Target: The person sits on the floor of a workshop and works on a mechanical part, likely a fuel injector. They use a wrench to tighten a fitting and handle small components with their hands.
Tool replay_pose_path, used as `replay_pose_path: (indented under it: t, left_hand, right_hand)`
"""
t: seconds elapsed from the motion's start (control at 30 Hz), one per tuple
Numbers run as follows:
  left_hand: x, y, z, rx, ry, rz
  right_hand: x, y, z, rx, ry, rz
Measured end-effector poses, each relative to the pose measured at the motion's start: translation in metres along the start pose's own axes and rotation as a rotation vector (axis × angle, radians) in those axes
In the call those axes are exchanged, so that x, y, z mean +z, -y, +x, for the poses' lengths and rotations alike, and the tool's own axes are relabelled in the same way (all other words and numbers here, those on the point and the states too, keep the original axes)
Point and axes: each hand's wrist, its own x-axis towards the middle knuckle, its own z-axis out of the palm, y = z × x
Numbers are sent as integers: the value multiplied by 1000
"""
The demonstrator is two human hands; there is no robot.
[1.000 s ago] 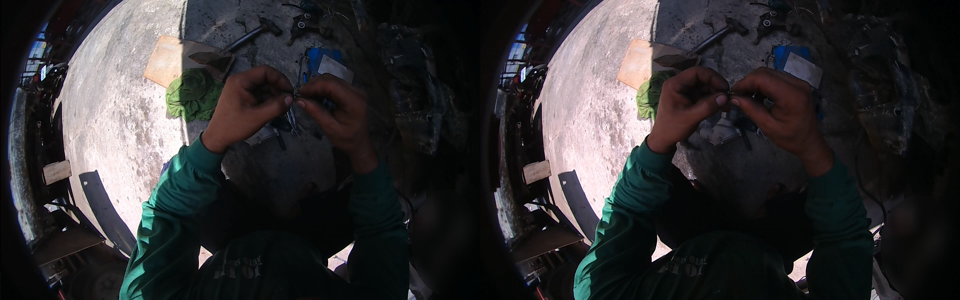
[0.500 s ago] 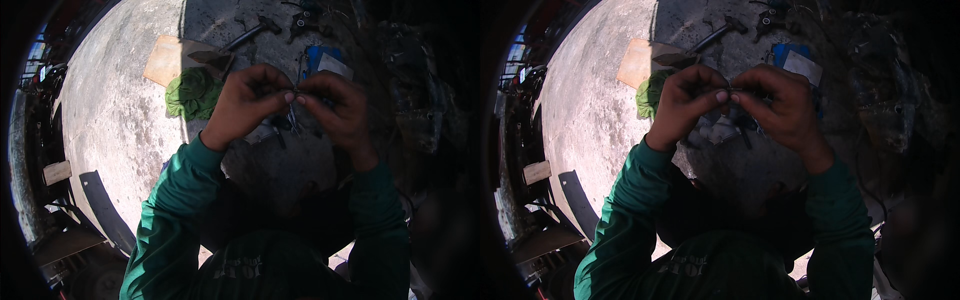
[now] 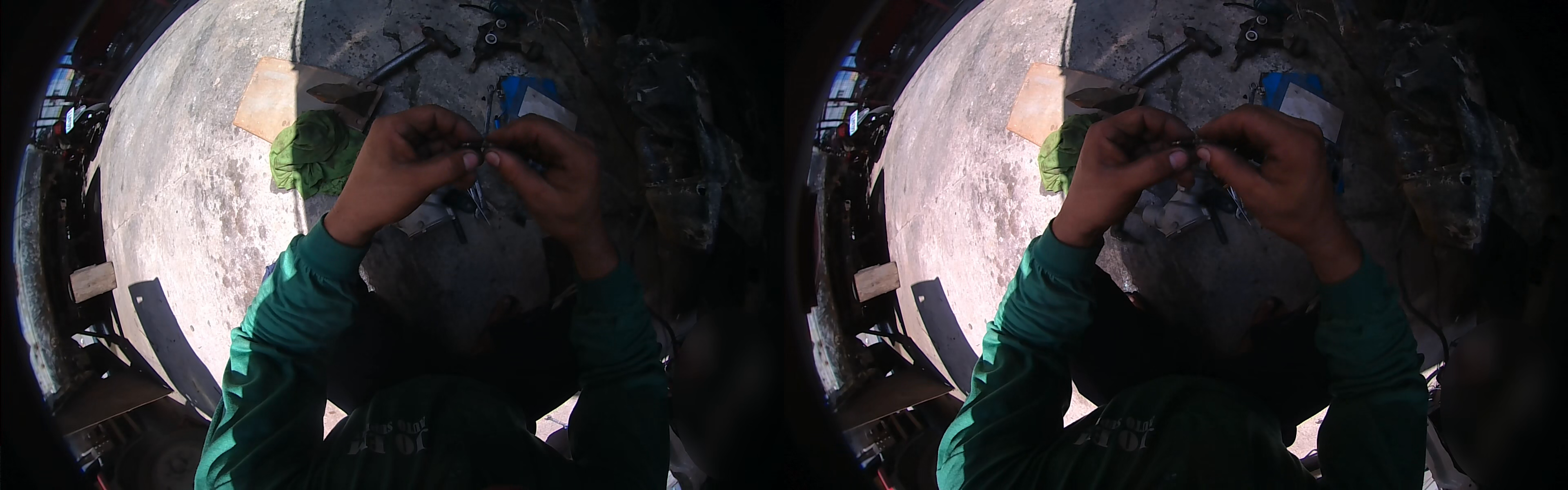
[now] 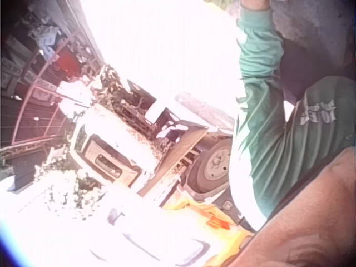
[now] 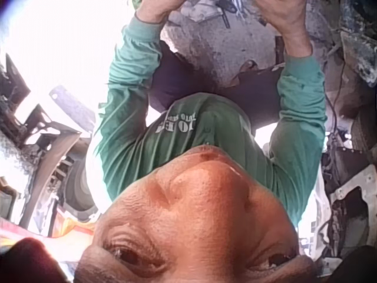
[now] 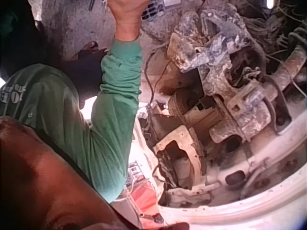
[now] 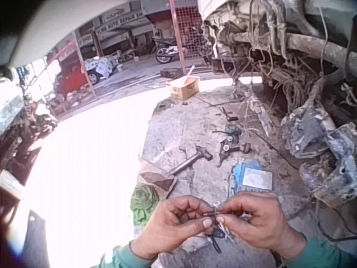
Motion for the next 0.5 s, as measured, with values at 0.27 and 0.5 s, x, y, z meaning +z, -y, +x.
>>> replay_pose_path:
  t: [0.27, 0.5]
  left_hand:
    - [0, -3, 2, -19, -8, -43]
    - [0, -2, 2, -56, -33, -27]
  right_hand:
    - [1, -5, 0, 54, -33, 85]
    - [2, -6, 0, 133, -23, 139]
